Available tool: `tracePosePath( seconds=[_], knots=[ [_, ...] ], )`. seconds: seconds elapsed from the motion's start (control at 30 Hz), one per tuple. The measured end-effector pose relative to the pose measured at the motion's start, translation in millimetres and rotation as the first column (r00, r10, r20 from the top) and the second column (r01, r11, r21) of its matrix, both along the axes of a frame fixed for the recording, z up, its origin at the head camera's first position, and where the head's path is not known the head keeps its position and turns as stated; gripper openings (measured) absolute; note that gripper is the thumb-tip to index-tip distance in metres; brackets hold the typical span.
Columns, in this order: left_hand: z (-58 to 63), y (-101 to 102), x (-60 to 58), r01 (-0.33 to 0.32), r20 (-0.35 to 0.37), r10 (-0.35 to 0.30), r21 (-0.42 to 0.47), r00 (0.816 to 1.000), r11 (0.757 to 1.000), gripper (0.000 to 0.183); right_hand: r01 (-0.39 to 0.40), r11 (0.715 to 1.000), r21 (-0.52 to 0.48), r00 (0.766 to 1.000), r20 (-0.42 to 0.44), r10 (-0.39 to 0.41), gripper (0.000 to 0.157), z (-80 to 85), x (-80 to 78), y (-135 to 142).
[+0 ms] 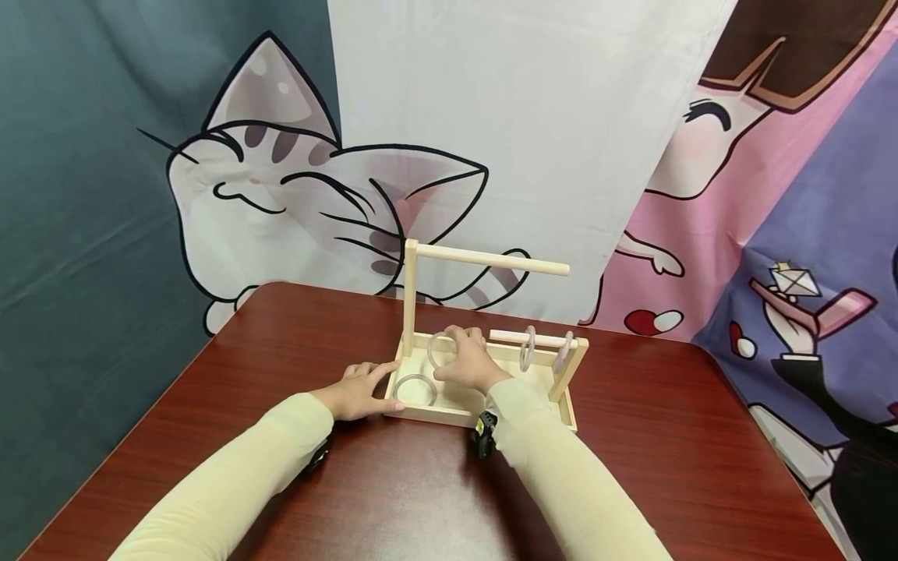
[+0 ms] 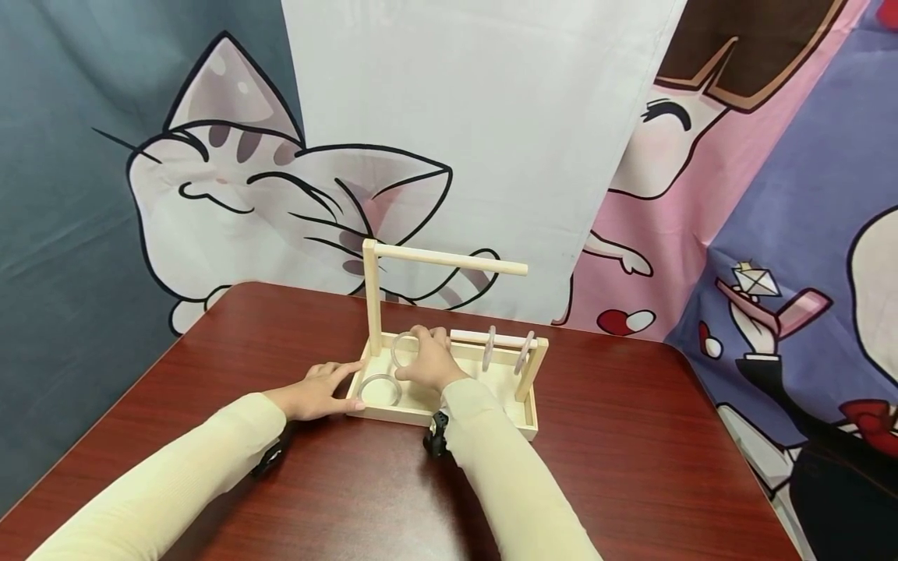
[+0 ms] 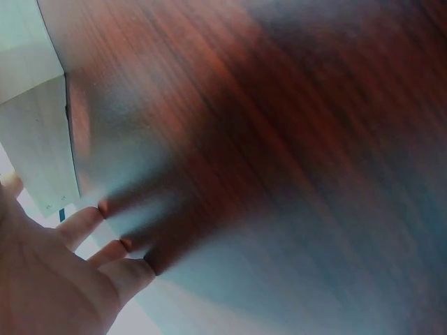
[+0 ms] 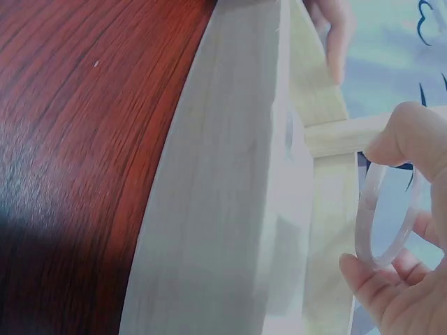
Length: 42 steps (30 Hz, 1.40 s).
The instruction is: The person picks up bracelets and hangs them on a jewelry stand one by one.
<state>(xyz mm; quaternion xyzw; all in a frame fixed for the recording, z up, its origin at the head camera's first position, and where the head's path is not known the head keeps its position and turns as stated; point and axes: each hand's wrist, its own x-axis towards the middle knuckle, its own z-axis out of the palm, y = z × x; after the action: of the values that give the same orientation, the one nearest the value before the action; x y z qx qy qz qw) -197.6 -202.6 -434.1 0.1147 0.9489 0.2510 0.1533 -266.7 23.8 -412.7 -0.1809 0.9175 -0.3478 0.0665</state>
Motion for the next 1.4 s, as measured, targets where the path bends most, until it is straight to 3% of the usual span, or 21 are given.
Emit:
tracePosePath(
  seconds=[0.3, 0.73, 1.03, 1.4],
  knots=[
    [3.7, 1, 2.0, 0.021, -0.011, -0.021, -0.004, 1.000, 1.000, 0.090, -0.031, 0.992, -0.121, 0.999, 0.014, 0.033, 0.077, 7.4, 8.1, 0],
    [7.2, 2, 0.8, 0.026, 0.002, -0.026, 0.020, 1.000, 0.999, 0.086, -0.094, 0.985, -0.146, 0.995, 0.001, 0.095, 0.073, 28.8, 21.5, 3],
    [1.7, 0, 0.3, 0.033, -0.004, -0.033, -0.003, 0.999, 0.999, 0.086, -0.131, 0.973, -0.188, 0.991, -0.012, 0.131, 0.069, 44.0, 33.1, 7],
    [2.4, 1, -1.0, 0.039, -0.019, -0.039, -0.004, 0.999, 0.999, 0.085, -0.117, 0.958, -0.262, 0.993, -0.003, 0.120, 0.071, 66.8, 41.5, 16]
  ],
)
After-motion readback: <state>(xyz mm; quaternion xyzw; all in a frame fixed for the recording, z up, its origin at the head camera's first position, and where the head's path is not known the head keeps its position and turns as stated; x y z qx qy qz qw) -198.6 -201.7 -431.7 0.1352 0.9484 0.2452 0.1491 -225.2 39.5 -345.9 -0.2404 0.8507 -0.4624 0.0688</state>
